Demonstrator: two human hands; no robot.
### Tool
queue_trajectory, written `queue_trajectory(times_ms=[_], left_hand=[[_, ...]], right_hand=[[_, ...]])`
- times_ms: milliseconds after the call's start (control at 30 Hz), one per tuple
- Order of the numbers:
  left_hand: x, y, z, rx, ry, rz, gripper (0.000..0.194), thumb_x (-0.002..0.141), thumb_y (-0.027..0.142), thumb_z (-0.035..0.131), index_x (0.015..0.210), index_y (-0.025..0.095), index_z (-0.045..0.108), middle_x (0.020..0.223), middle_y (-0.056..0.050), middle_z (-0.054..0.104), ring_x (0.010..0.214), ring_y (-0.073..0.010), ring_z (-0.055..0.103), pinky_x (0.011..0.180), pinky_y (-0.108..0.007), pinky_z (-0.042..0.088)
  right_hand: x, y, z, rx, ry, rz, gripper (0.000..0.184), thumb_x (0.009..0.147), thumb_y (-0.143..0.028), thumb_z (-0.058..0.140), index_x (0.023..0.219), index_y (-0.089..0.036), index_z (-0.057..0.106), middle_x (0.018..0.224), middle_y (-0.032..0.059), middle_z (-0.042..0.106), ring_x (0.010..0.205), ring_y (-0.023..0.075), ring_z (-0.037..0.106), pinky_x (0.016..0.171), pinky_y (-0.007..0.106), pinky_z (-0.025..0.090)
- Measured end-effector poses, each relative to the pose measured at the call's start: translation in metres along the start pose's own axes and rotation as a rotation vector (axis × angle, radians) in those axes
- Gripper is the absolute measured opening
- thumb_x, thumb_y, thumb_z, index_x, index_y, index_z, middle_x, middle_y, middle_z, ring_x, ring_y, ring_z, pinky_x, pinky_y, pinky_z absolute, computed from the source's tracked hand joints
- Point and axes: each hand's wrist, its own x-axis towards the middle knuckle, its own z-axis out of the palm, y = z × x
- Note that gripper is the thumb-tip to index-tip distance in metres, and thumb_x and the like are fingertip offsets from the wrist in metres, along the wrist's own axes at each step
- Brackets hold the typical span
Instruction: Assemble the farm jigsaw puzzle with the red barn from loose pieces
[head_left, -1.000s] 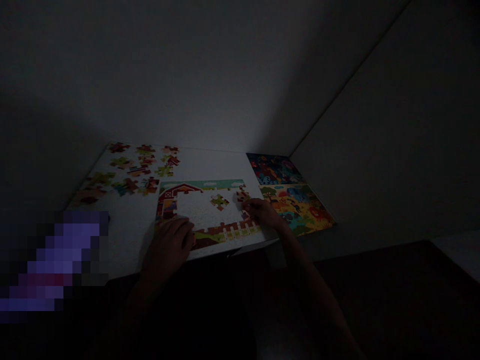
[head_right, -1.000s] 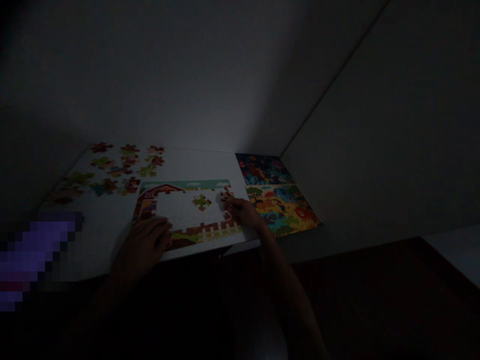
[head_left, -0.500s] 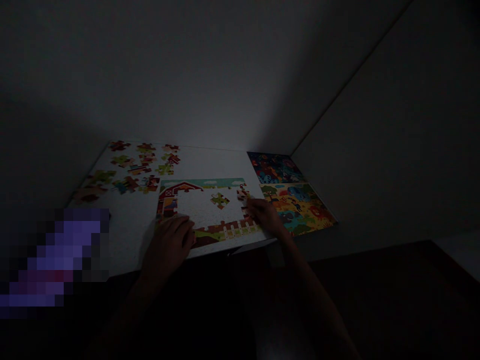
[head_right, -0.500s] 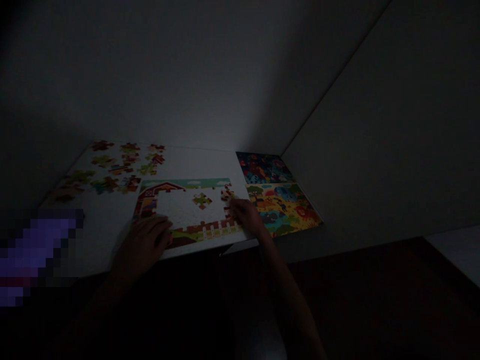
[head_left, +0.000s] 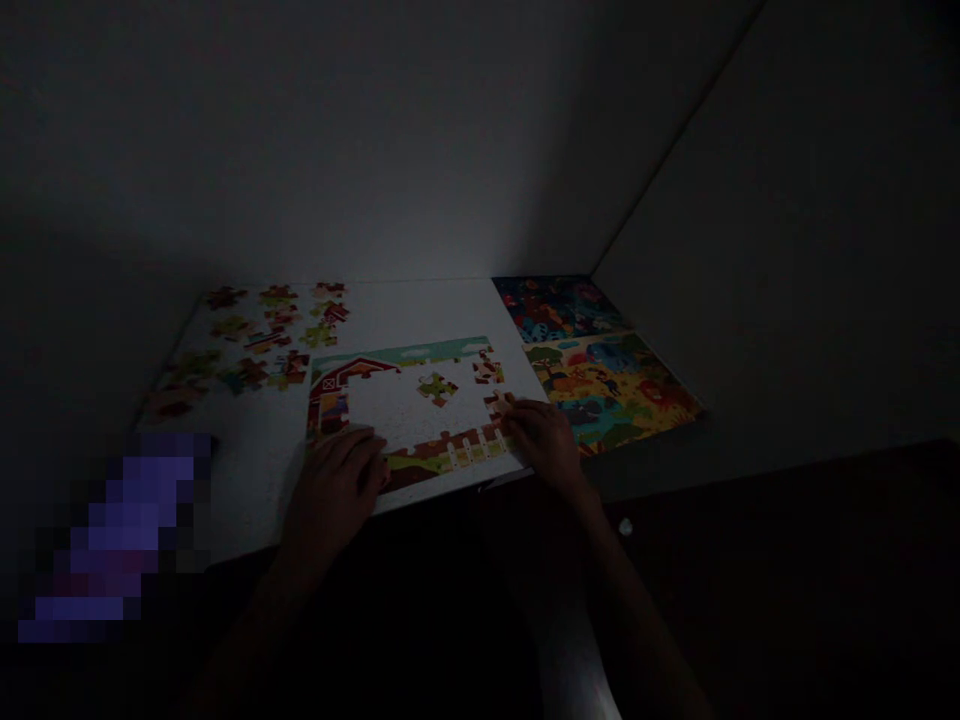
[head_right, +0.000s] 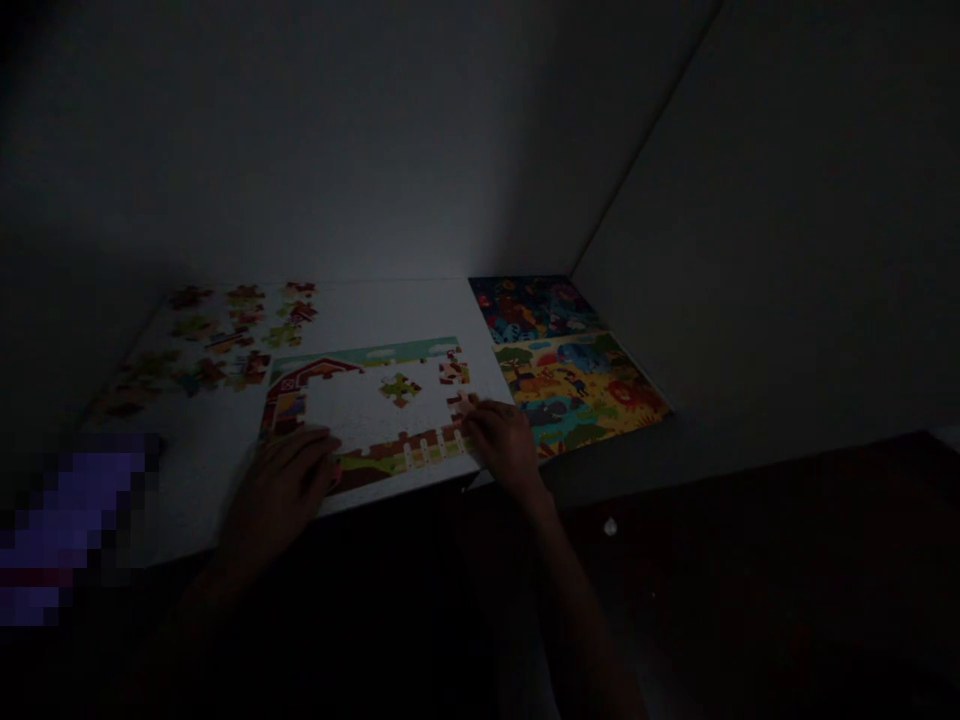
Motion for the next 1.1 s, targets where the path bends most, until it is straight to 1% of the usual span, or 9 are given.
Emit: queue_trajectory(times_ms=[100, 233, 400, 500, 567, 733, 833, 933, 1100], left_hand=[[0.003, -0.001, -0.005, -0.007, -0.048, -0.025, 0.035, 0.098, 0.037, 0.042, 0.106, 0.018, 0.07, 0.116, -0.011, 0.069, 0.11, -0.0279, 0.063, 0.101, -0.047, 0.049], [0.013, 0.0, -0.011, 0.003, -0.152, -0.057, 0.036, 0.097, 0.039, 0.041, 0.11, 0.02, 0.069, 0.118, -0.009, 0.069, 0.109, -0.0277, 0.064, 0.1, -0.047, 0.05], [0.045, 0.018, -0.01, 0.082, -0.21, 0.015, 0.038, 0.098, 0.038, 0.04, 0.114, 0.02, 0.069, 0.123, -0.01, 0.068, 0.112, -0.0288, 0.064, 0.101, -0.049, 0.05], [0.075, 0.034, 0.003, 0.053, -0.275, 0.092, 0.036, 0.098, 0.035, 0.042, 0.119, 0.023, 0.068, 0.127, -0.007, 0.066, 0.116, -0.0259, 0.062, 0.102, -0.044, 0.051], [0.098, 0.043, 0.017, 0.005, -0.318, 0.159, 0.035, 0.098, 0.031, 0.042, 0.121, 0.02, 0.066, 0.127, -0.009, 0.065, 0.119, -0.0246, 0.06, 0.106, -0.042, 0.048], [0.146, 0.054, 0.05, -0.001, -0.377, 0.23, 0.036, 0.097, 0.026, 0.046, 0.128, 0.018, 0.062, 0.134, -0.01, 0.061, 0.125, -0.0248, 0.056, 0.11, -0.042, 0.044], [0.159, 0.057, 0.062, 0.04, -0.391, 0.234, 0.037, 0.097, 0.027, 0.047, 0.131, 0.018, 0.059, 0.138, -0.011, 0.059, 0.128, -0.0258, 0.054, 0.11, -0.043, 0.043], [0.163, 0.059, 0.068, 0.07, -0.431, 0.248, 0.036, 0.098, 0.03, 0.048, 0.13, 0.017, 0.059, 0.139, -0.012, 0.059, 0.129, -0.0261, 0.053, 0.109, -0.043, 0.043], [0.167, 0.061, 0.071, 0.077, -0.448, 0.311, 0.028, 0.099, 0.03, 0.047, 0.12, 0.019, 0.062, 0.128, -0.01, 0.065, 0.122, -0.0247, 0.057, 0.106, -0.042, 0.045]], right_hand=[[0.0, -0.001, 0.001, -0.027, 0.012, -0.011, 0.021, 0.095, -0.034, 0.057, 0.103, -0.025, 0.074, 0.114, 0.0077, 0.072, 0.107, 0.0263, 0.063, 0.095, 0.044, 0.048], [0.0, -0.003, -0.001, -0.033, 0.018, -0.006, 0.019, 0.095, -0.033, 0.058, 0.104, -0.026, 0.073, 0.115, 0.0069, 0.072, 0.106, 0.0257, 0.064, 0.093, 0.044, 0.048], [0.001, -0.002, 0.0, -0.023, 0.014, -0.002, 0.018, 0.096, -0.033, 0.059, 0.105, -0.024, 0.072, 0.118, 0.0068, 0.071, 0.108, 0.025, 0.063, 0.094, 0.042, 0.047], [0.0, -0.001, 0.001, -0.024, 0.027, -0.002, 0.019, 0.096, -0.034, 0.058, 0.104, -0.024, 0.072, 0.117, 0.0074, 0.071, 0.108, 0.0243, 0.062, 0.095, 0.041, 0.046], [-0.001, -0.001, 0.001, -0.023, 0.031, -0.002, 0.02, 0.097, -0.034, 0.057, 0.105, -0.024, 0.072, 0.116, 0.0074, 0.071, 0.107, 0.0243, 0.062, 0.095, 0.041, 0.046], [-0.001, -0.001, 0.001, -0.016, 0.021, -0.006, 0.021, 0.097, -0.034, 0.057, 0.107, -0.024, 0.072, 0.116, 0.0077, 0.071, 0.107, 0.0242, 0.062, 0.095, 0.042, 0.045], [-0.001, 0.0, 0.002, -0.005, 0.009, -0.019, 0.022, 0.098, -0.034, 0.055, 0.111, -0.024, 0.071, 0.119, 0.0077, 0.07, 0.109, 0.024, 0.061, 0.095, 0.042, 0.045], [0.0, 0.0, 0.002, 0.004, -0.005, -0.022, 0.023, 0.098, -0.034, 0.055, 0.111, -0.024, 0.071, 0.119, 0.0075, 0.07, 0.11, 0.0239, 0.062, 0.095, 0.041, 0.044], [0.0, 0.0, 0.002, 0.002, -0.015, -0.011, 0.023, 0.098, -0.034, 0.054, 0.111, -0.024, 0.071, 0.12, 0.0074, 0.07, 0.11, 0.0245, 0.061, 0.095, 0.042, 0.043]])
